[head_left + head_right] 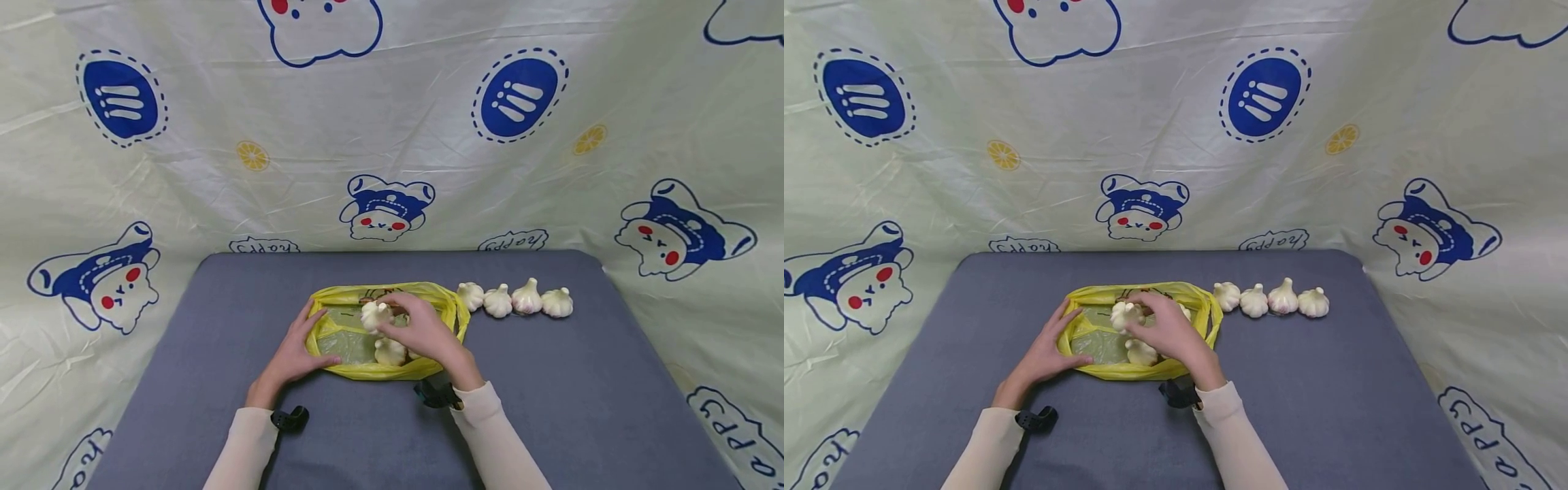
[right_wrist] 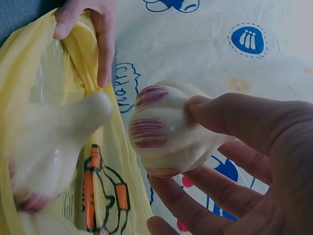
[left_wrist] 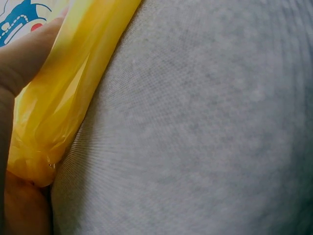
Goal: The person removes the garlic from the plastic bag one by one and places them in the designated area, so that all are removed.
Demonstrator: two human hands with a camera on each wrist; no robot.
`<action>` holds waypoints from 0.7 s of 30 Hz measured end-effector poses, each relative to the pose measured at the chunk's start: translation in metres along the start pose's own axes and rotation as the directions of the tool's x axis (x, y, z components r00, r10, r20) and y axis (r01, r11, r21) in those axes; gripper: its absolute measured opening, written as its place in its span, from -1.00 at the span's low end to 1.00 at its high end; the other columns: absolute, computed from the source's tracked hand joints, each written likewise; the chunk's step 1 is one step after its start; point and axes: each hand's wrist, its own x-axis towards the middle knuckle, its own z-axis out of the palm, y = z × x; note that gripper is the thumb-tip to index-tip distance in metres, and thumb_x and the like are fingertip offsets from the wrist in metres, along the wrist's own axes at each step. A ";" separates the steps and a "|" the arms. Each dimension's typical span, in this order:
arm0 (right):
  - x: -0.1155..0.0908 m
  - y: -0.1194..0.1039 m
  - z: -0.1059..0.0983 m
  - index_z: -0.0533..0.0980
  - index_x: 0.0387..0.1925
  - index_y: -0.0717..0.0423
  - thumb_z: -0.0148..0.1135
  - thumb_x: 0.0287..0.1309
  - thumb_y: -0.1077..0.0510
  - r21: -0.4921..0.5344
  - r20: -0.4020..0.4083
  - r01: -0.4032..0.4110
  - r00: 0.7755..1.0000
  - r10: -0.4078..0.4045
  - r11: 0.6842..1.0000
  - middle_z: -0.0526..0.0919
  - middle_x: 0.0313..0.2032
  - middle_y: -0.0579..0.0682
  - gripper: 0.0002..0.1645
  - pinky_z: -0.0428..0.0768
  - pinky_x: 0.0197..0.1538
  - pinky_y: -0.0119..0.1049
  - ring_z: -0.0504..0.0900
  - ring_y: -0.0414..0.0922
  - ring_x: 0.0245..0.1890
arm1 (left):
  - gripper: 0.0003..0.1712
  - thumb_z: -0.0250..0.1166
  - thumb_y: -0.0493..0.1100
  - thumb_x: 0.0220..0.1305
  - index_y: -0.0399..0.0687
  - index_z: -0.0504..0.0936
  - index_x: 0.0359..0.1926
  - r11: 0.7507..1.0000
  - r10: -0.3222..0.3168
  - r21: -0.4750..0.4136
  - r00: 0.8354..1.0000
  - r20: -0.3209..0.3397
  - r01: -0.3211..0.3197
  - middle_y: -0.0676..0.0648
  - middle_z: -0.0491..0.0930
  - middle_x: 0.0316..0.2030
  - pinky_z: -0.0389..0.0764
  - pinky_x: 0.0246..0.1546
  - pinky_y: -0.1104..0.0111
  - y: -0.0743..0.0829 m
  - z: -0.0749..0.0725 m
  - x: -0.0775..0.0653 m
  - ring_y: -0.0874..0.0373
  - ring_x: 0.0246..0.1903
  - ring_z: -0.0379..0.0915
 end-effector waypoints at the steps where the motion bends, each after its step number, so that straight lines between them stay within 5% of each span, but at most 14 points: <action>1: -0.002 0.001 -0.001 0.62 0.17 0.02 0.46 0.25 0.10 0.000 -0.007 -0.002 1.000 0.002 1.000 0.68 0.14 0.00 -0.54 0.64 0.18 0.04 0.67 0.01 0.08 | 0.23 0.66 0.13 -0.06 -0.06 0.24 0.57 1.000 -0.002 -0.002 1.000 0.000 0.002 -0.14 -0.17 0.66 0.05 0.46 -0.35 0.000 0.000 0.000 -0.35 0.59 -0.20; 21: -0.044 0.033 -0.052 0.58 0.24 0.03 0.45 0.27 0.01 0.004 -0.192 -0.101 0.976 0.100 0.995 0.66 0.15 0.10 -0.46 0.59 0.20 0.19 0.67 0.10 0.09 | 0.21 0.65 0.14 -0.05 -0.06 0.27 0.56 1.000 0.010 -0.008 1.000 -0.005 -0.010 -0.16 -0.18 0.66 0.05 0.44 -0.37 -0.001 0.001 -0.001 -0.35 0.59 -0.20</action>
